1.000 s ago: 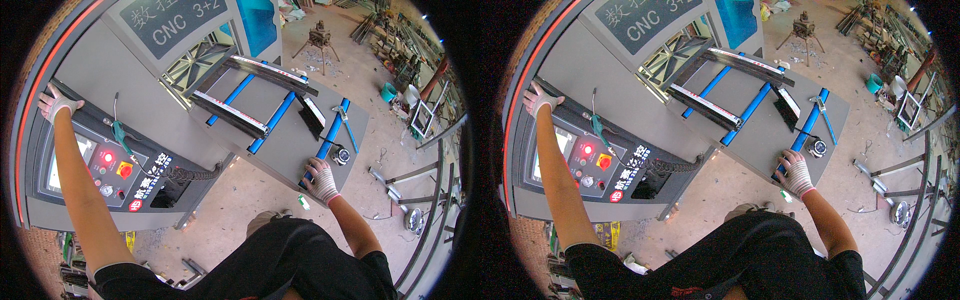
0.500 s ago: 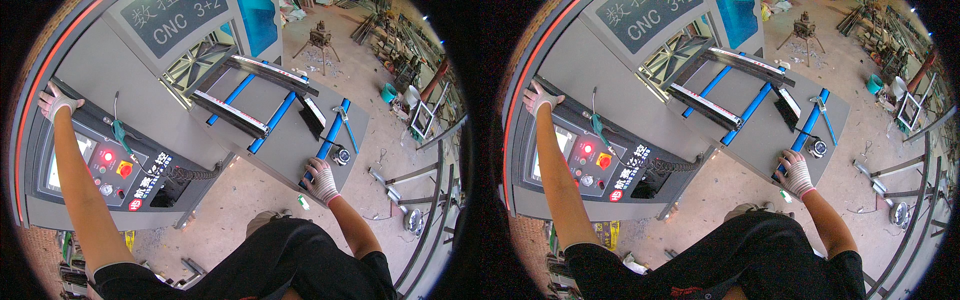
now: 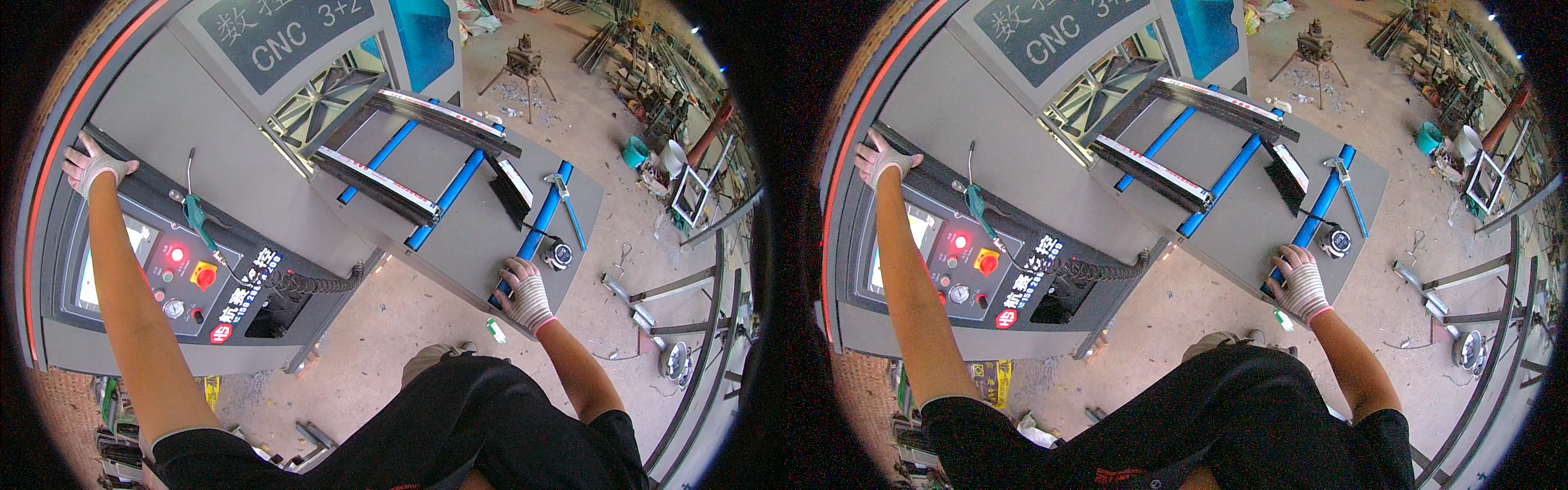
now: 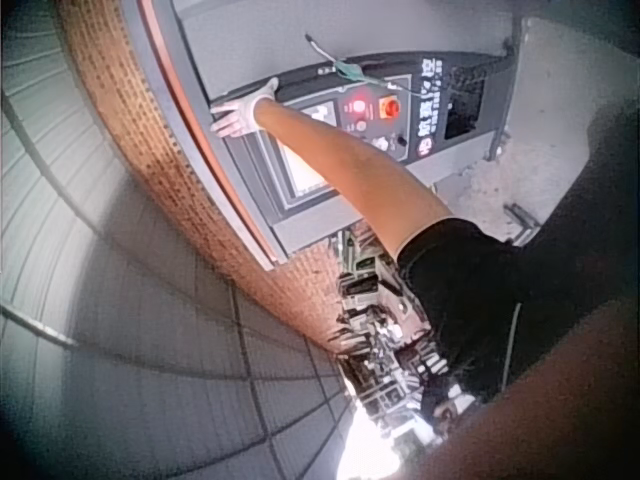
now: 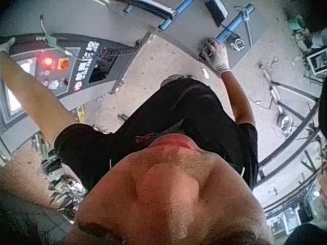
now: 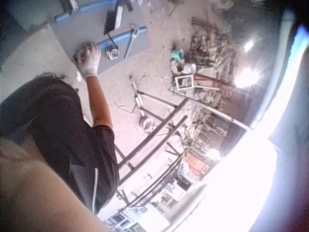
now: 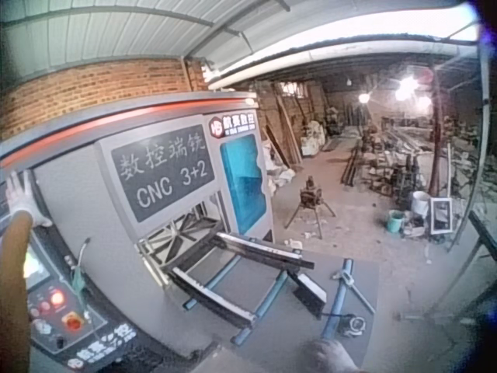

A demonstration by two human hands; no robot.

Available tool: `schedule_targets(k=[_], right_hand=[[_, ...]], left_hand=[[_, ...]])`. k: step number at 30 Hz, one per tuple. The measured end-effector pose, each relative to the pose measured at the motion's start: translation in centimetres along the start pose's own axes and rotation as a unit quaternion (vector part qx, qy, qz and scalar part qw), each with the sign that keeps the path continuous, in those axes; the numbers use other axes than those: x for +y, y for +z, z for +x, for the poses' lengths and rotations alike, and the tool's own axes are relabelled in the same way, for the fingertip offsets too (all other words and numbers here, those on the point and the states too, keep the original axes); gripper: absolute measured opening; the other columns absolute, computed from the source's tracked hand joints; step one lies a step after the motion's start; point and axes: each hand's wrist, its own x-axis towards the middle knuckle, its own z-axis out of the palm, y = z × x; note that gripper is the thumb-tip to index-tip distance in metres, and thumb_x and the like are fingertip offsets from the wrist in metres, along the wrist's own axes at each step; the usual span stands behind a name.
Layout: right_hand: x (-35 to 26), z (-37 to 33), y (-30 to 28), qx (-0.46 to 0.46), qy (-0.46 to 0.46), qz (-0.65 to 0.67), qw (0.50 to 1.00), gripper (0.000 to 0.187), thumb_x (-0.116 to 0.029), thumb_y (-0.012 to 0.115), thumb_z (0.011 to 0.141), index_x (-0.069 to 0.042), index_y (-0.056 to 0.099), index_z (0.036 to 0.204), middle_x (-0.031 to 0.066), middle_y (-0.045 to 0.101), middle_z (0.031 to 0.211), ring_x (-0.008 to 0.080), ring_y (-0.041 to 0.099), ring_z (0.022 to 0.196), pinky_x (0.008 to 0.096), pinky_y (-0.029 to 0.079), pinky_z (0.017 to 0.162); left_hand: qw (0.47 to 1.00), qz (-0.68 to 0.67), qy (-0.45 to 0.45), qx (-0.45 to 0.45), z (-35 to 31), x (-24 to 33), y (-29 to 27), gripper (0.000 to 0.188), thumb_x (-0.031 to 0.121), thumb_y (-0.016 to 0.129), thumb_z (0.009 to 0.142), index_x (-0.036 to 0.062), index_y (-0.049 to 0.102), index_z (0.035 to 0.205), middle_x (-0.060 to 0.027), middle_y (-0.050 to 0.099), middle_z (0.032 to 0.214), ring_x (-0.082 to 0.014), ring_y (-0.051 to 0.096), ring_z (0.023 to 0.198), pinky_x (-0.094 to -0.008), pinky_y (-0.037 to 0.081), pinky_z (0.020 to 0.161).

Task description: The person operates a CNC milling machine to cut metal profiles. They interact with the control panel, load and unload metal bars, and inspect the cut pieces. The person also moves a metal frame in the workshop.

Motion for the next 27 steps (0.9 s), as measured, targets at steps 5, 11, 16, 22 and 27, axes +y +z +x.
schedule_targets(k=[5, 11, 16, 22, 27], right_hand=[[0.0, 0.05, -0.04, 0.003, -0.001, 0.003, 1.0, 0.049, -0.026, 0.08, 0.083, -0.006, 0.065, 0.125, 0.021, 0.056, 0.14, 0.0414, 0.049, 0.139, 0.0591, 0.037, 0.12], [-0.14, 0.05, -0.13, -0.004, 0.007, -0.005, 1.0, 0.049, -0.026, 0.08, 0.083, -0.006, 0.064, 0.125, 0.0207, 0.056, 0.141, 0.0414, 0.049, 0.139, 0.0585, 0.037, 0.12], [0.0, 0.01, 0.01, 0.004, -0.001, 0.0, 1.0, 0.049, -0.025, 0.08, 0.083, -0.006, 0.064, 0.125, 0.0206, 0.056, 0.141, 0.0417, 0.049, 0.139, 0.0588, 0.037, 0.119], [0.08, 0.02, 0.04, 0.003, -0.004, 0.002, 1.0, 0.049, -0.024, 0.08, 0.083, -0.006, 0.063, 0.125, 0.0209, 0.056, 0.14, 0.0419, 0.049, 0.138, 0.0592, 0.038, 0.118], [-0.05, 0.04, -0.07, 0.003, 0.001, -0.005, 1.0, 0.048, -0.024, 0.08, 0.083, -0.006, 0.064, 0.125, 0.0209, 0.056, 0.14, 0.0421, 0.05, 0.138, 0.0593, 0.038, 0.118]], left_hand=[[1.0, 0.003, -0.001, -0.002, 0.08, 0.04, 0.13, 0.151, 0.064, 0.095, 0.065, 0.0281, -0.006, 0.171, -0.0234, 0.002, 0.177, -0.0425, 0.006, 0.163, -0.0577, 0.016, 0.13], [1.0, -0.007, -0.004, 0.013, 0.39, 0.1, 0.58, 0.149, 0.062, 0.097, 0.064, 0.0308, -0.001, 0.172, -0.0228, 0.004, 0.177, -0.042, 0.007, 0.163, -0.0595, 0.019, 0.129], [1.0, 0.006, -0.006, 0.02, 0.57, 0.18, 0.9, 0.148, 0.063, 0.096, 0.064, 0.0305, 0.0, 0.172, -0.0229, 0.004, 0.177, -0.0432, 0.007, 0.163, -0.0606, 0.018, 0.129], [1.0, -0.003, -0.006, 0.013, 0.42, 0.16, 0.82, 0.15, 0.062, 0.096, 0.064, 0.0306, -0.003, 0.172, -0.0237, 0.002, 0.177, -0.0443, 0.005, 0.163, -0.0603, 0.016, 0.13], [1.0, 0.005, -0.004, 0.001, 0.16, 0.05, 0.37, 0.15, 0.065, 0.094, 0.066, 0.0295, -0.007, 0.171, -0.0219, 0.001, 0.177, -0.0423, 0.005, 0.163, -0.0568, 0.015, 0.131]])
